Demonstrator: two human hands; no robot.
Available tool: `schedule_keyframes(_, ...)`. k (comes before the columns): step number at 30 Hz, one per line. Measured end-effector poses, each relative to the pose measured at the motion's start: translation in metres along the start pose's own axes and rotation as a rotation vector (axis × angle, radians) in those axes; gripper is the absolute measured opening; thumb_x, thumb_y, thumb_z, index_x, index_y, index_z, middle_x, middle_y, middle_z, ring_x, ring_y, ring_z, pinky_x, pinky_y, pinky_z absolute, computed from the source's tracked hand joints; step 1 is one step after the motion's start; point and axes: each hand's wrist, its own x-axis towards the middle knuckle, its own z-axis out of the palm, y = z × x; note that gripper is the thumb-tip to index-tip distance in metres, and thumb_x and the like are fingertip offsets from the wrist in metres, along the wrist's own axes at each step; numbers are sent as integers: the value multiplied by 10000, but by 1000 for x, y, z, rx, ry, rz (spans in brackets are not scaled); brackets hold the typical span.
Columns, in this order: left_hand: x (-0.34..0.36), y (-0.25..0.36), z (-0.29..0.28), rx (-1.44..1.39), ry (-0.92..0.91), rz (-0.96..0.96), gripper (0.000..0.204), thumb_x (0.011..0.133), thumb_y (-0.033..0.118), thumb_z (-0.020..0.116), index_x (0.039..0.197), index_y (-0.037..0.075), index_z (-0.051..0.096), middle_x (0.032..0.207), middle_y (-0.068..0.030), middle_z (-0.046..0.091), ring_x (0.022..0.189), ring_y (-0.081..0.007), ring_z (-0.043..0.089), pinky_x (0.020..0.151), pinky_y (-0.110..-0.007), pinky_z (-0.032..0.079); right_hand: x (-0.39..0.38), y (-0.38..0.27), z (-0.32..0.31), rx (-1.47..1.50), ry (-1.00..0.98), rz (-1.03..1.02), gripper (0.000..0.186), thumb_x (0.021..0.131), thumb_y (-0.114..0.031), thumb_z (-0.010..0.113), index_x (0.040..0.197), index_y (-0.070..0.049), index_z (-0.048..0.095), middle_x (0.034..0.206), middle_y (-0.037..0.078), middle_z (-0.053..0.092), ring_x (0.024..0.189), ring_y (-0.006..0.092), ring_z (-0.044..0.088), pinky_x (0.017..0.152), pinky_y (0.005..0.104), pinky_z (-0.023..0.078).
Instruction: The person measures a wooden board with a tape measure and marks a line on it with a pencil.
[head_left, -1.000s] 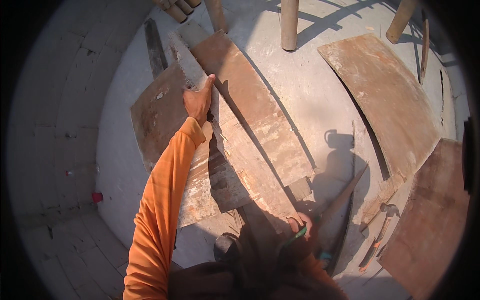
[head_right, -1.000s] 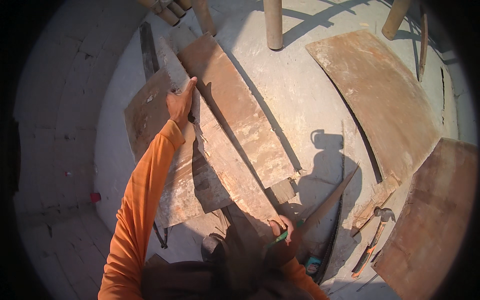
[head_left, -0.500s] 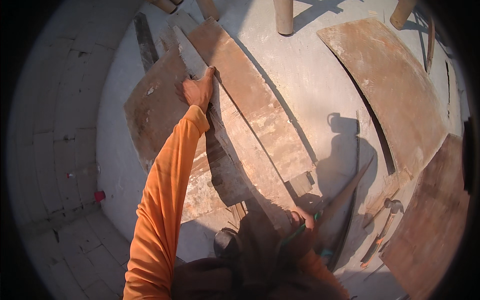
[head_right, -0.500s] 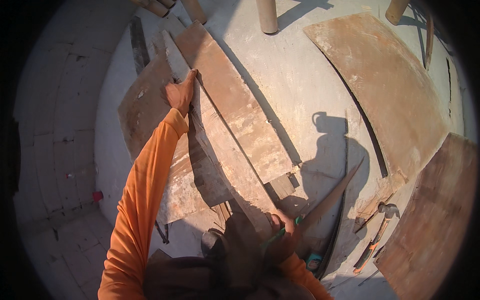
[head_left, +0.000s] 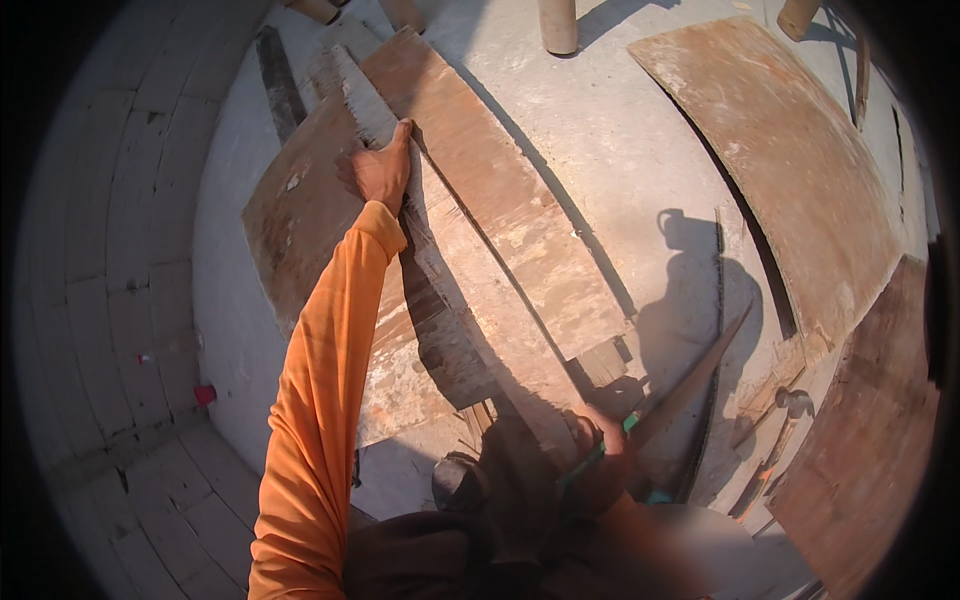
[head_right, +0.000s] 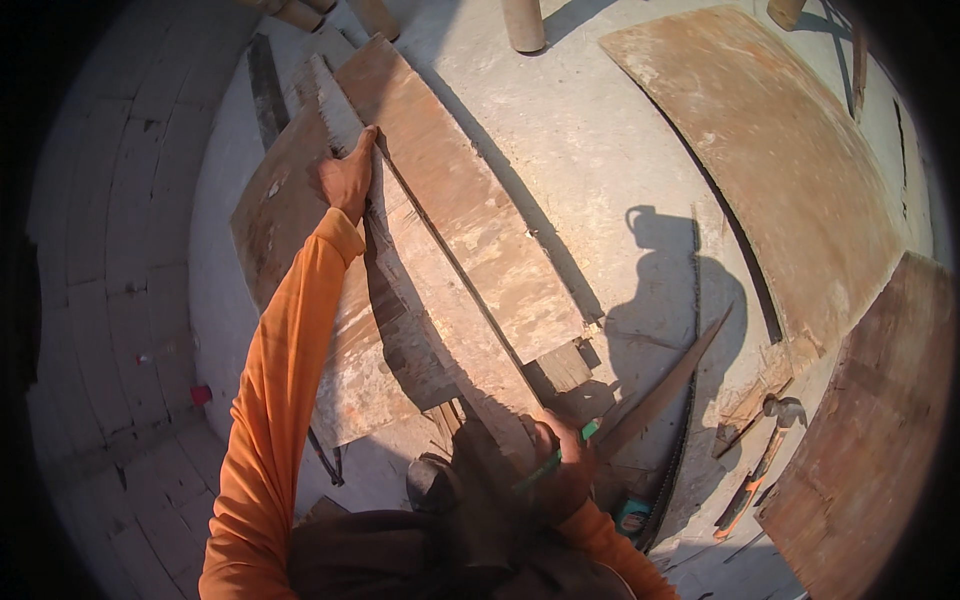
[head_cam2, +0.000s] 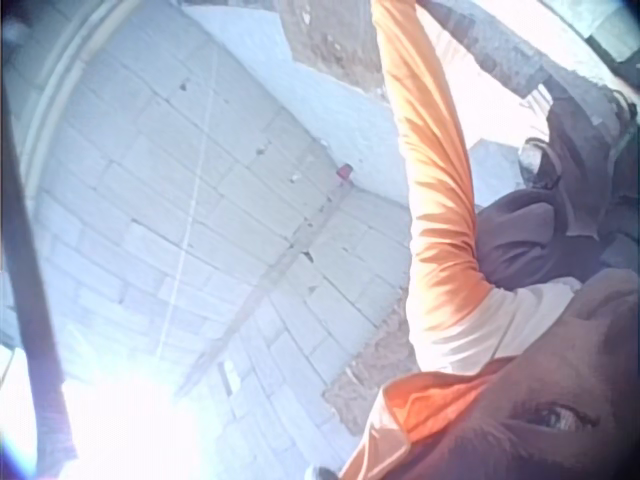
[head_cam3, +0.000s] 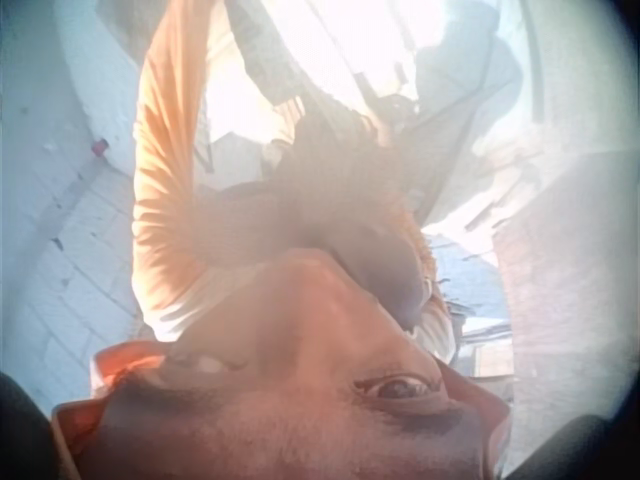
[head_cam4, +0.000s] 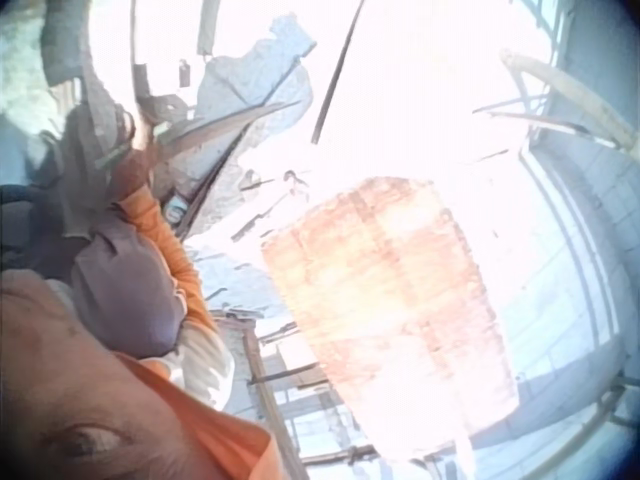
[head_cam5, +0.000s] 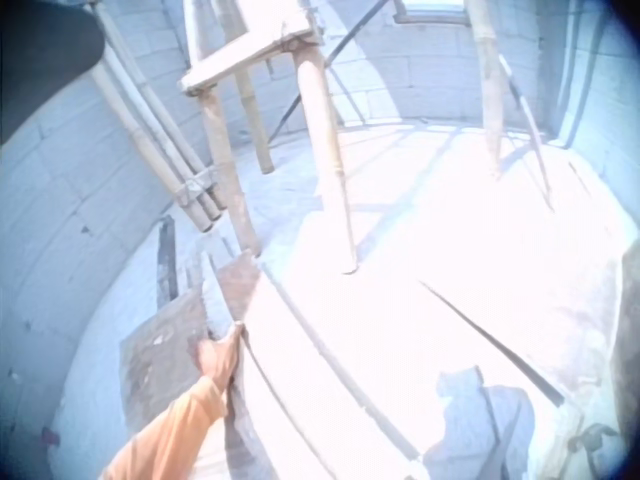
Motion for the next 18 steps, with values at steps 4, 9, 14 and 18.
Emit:
schedule_keyframes(4,4,-9,20,-54,141,167,1058,727,664,805,1325,-172,556,1374,-321,565,1286,-426,560,1111,-427,405,1,4,0,-32,2,16,218,943,0,678,1161,10,674,1079,198,722,970,364,697,865,445,541)
schedule_keyframes(9,11,-18,0,-202,-142,104,1102,717,632,819,1402,-163,484,1441,-337,505,1341,-436,506,1136,-446,372,0,16,7,-33,45,-53,269,908,31,708,1173,-4,678,1053,176,723,958,348,691,856,418,546)
schedule_keyframes(14,16,-24,-3,-261,-134,6,986,723,567,848,1309,-178,575,1382,-333,565,1304,-397,549,1125,-419,382,-2,15,2,-10,16,-51,324,884,67,715,1198,-3,673,1026,170,718,945,333,690,821,405,555)
schedule_keyframes(18,1,-4,-9,-289,-155,10,953,716,527,852,1277,-196,586,1310,-314,620,1226,-397,603,1083,-406,426,-1,21,2,-4,19,-92,345,876,79,721,1208,0,668,1003,169,712,928,329,687,806,401,554)
